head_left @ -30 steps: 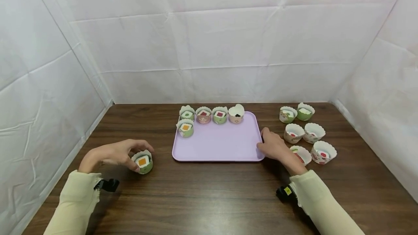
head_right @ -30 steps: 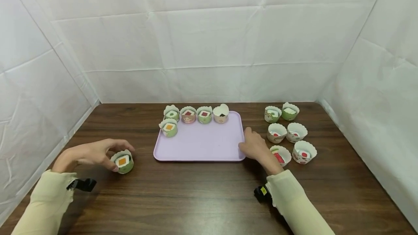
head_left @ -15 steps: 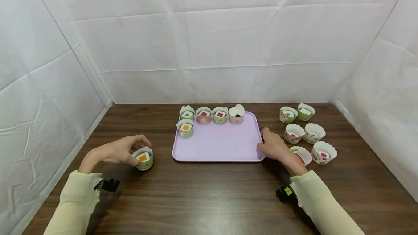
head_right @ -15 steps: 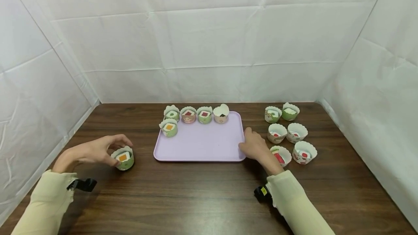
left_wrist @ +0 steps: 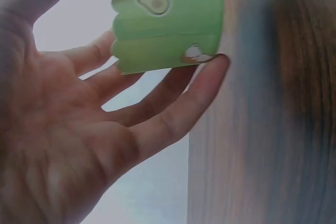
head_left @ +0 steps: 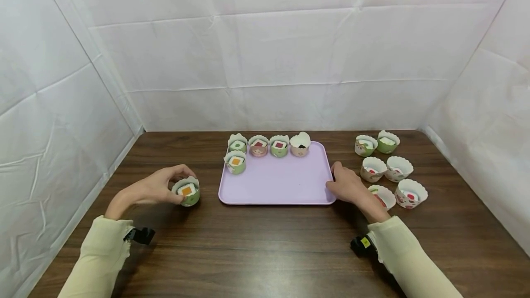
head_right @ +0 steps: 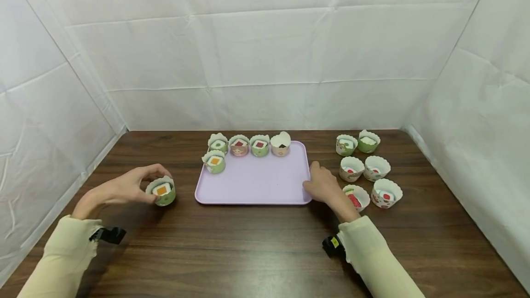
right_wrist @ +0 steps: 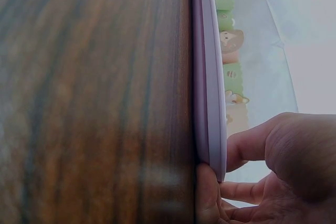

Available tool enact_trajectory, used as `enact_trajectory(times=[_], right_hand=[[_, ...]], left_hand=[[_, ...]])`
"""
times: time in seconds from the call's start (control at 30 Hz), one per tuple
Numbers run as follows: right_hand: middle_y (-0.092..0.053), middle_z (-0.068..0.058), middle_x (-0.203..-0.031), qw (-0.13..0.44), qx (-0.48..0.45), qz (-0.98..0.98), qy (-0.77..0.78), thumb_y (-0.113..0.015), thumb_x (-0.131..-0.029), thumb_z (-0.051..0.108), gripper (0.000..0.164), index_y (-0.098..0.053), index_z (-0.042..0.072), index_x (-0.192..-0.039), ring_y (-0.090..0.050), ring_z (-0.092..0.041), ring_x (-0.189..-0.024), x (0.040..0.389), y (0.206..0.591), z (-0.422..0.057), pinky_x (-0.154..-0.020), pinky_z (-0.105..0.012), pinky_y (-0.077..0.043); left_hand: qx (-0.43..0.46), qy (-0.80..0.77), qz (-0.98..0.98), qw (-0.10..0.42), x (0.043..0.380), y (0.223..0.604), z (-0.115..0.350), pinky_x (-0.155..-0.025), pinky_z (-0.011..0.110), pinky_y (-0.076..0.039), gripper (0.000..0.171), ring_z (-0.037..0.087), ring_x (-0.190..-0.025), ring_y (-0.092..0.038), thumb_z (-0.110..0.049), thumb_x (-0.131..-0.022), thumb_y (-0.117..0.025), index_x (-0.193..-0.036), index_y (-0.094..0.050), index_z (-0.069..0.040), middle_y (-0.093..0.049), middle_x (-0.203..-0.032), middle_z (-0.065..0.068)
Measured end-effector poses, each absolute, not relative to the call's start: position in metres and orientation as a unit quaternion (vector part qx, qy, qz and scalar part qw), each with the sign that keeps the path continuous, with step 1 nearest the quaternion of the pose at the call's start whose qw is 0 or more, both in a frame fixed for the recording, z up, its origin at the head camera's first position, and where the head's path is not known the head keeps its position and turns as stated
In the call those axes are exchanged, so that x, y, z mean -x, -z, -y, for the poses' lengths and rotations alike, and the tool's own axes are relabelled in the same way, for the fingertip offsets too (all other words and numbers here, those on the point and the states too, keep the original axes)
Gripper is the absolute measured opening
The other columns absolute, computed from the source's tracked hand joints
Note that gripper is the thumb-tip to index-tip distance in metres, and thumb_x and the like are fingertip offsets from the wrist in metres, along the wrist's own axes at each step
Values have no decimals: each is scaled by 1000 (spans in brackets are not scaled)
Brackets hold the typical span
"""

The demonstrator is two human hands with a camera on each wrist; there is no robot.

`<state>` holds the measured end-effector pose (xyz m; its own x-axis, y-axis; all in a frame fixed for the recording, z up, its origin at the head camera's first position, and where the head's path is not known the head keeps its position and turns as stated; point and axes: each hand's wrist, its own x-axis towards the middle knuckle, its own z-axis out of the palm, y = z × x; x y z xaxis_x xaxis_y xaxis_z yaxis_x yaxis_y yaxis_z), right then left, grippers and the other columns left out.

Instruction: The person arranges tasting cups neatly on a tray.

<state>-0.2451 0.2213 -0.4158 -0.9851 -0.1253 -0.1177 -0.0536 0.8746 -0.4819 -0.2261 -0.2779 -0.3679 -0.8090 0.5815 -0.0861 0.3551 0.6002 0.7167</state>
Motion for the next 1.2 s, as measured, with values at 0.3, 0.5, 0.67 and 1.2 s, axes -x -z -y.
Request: enact_trajectory(times=[0.3, 0.5, 0.67, 1.2], right_hand=[[-61, -18, -96, 72, 45, -967, 240, -58, -90, 15, 33, -48, -4, -115, -58, -28, -79, 247, 416, -221, -59, -29, -46], [-61, -18, -95, 76, 44, -966, 243, -57, -91, 14, 33, -48, -4, -116, -58, -27, -79, 247, 416, -221, -59, -28, -46], [-61, -18, -95, 75, 44, -966, 242, -58, -90, 14, 33, -48, -4, -116, -58, -27, -79, 247, 415, -221, -59, -28, -46], [-60, -18, -95, 82, 43, -965, 246, -58, -91, 13, 34, -47, -5, -117, -58, -28, -79, 246, 416, -221, -60, -28, -46]], left_hand=[[-257, -364, -891, 84, 227, 372, 274, -76, 23, -53, 47, 19, -94, -60, -11, -84, -77, -127, -61, -4, -67, -113, 13], [-237, -347, -907, 33, 228, 375, 269, -75, 24, -53, 49, 23, -96, -60, -15, -86, -74, -132, -61, -6, -67, -115, 13], [-219, -337, -916, -4, 227, 376, 264, -72, 22, -50, 49, 22, -93, -59, -17, -87, -75, -133, -62, -5, -68, -115, 14], [-156, -342, -922, -94, 231, 379, 249, -74, 23, -50, 51, 25, -94, -63, -20, -87, -76, -133, -62, -3, -68, -116, 17]])
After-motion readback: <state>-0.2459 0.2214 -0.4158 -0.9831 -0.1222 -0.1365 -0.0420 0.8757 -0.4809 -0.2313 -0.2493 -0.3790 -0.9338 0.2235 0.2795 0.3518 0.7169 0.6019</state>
